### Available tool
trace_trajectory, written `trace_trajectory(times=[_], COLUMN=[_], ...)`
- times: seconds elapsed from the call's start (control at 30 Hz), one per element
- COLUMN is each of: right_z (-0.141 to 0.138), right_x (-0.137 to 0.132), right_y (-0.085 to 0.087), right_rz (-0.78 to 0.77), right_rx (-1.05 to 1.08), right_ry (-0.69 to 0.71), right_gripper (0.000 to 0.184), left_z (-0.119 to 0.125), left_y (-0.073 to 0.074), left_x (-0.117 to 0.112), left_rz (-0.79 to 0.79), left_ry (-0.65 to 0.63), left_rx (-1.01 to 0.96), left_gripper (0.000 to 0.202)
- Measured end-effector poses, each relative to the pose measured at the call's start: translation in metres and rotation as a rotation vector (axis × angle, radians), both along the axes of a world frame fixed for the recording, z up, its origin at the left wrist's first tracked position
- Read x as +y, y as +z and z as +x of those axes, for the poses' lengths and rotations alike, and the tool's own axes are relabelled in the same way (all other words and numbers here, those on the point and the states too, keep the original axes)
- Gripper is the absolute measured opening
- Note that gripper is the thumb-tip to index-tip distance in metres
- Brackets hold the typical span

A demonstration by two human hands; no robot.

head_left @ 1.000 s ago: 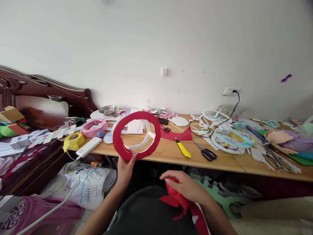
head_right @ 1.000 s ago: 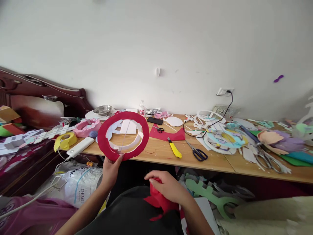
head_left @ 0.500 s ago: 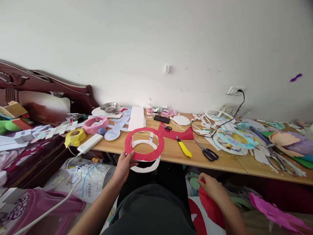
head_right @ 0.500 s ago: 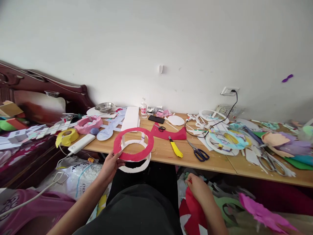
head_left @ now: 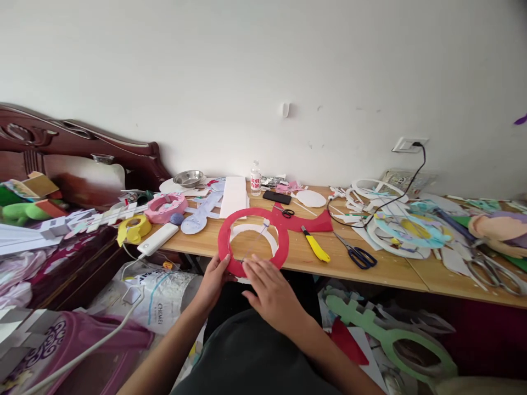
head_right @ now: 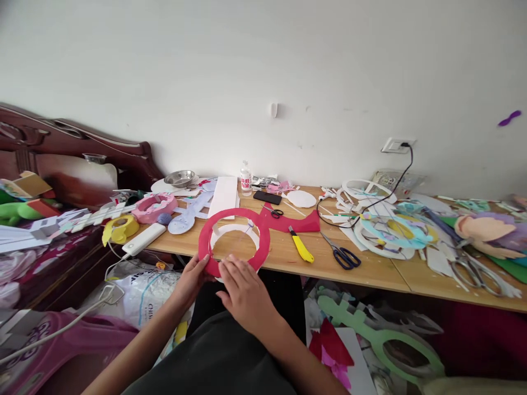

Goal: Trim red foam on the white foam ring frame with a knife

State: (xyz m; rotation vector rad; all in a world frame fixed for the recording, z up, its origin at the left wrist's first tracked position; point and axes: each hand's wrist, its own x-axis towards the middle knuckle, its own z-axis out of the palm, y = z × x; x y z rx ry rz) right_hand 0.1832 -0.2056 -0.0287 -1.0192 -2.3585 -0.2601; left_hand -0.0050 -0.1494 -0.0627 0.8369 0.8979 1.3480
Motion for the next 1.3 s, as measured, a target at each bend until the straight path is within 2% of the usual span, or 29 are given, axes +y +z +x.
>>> trace_trajectory(times=[0.07,0.13,0.2,0.3,0.43,0.53,0.63,0.73,0.83,0.93,1.03,1.13,1.23,1.3], right_z=[-0.008,-0.004,0.005,0.016,0.008,-0.004,-0.009,-0.006,0.001,0.005,0.009,0.016,0.024,0.027], right_x=[0.007,0.012,0.012,0.006,0.000,0.005,0.013,0.019,0.020,0.021,0.024,0.028,0.031,0.032], right_y=[-0.005,-0.012,-0.017,-0.013,0.001,0.007,0.008,0.008,0.009,0.007,0.003,-0.002,-0.004,-0.002], right_rz=[-0.030,-0.052,-0.075,-0.131,-0.294,-0.522,-0.723,-0.824,-0.833,-0.817,-0.836,-0.749,-0.726,-0.768], right_rx=[-0.092,-0.128,-0.130,-0.062,0.222,0.518,0.735,0.802,0.777,0.741,0.713,0.675,0.751,0.873], right_ry=[0.037,0.029,-0.010,-0.066,-0.080,-0.068,-0.084,-0.031,0.001,-0.071,-0.101,-0.204,-0.267,-0.194], right_gripper=[0.067,0.071,0.064,0.043,0.034,0.028,0.025,0.024,0.017,0.018,0.022,0.017,0.016,0.028], left_z=[-0.001,-0.006,-0.013,-0.020,-0.012,0.001,0.010,0.015,0.018,0.022,0.026,0.028,0.026,0.025], left_y=[-0.001,-0.003,-0.004,-0.004,-0.001,0.003,0.007,0.009,0.012,0.015,0.016,0.016,0.015,0.014], left_x=[0.000,0.001,0.002,-0.001,-0.011,-0.019,-0.025,-0.029,-0.030,-0.029,-0.027,-0.026,-0.027,-0.027], left_rz=[0.036,0.055,0.061,0.110,0.188,0.242,0.284,0.221,0.118,0.078,0.113,0.163,0.165,0.165], left_ry=[-0.004,-0.011,-0.033,-0.135,-0.261,-0.317,-0.325,-0.312,-0.325,-0.310,-0.308,-0.331,-0.342,-0.347], left_rx=[0.004,0.018,0.029,0.048,0.071,0.100,0.110,0.090,0.101,0.145,0.189,0.226,0.233,0.232], left_gripper=[0.048,0.046,0.043,0.039,0.041,0.039,0.038,0.038,0.039,0.043,0.044,0.038,0.035,0.035])
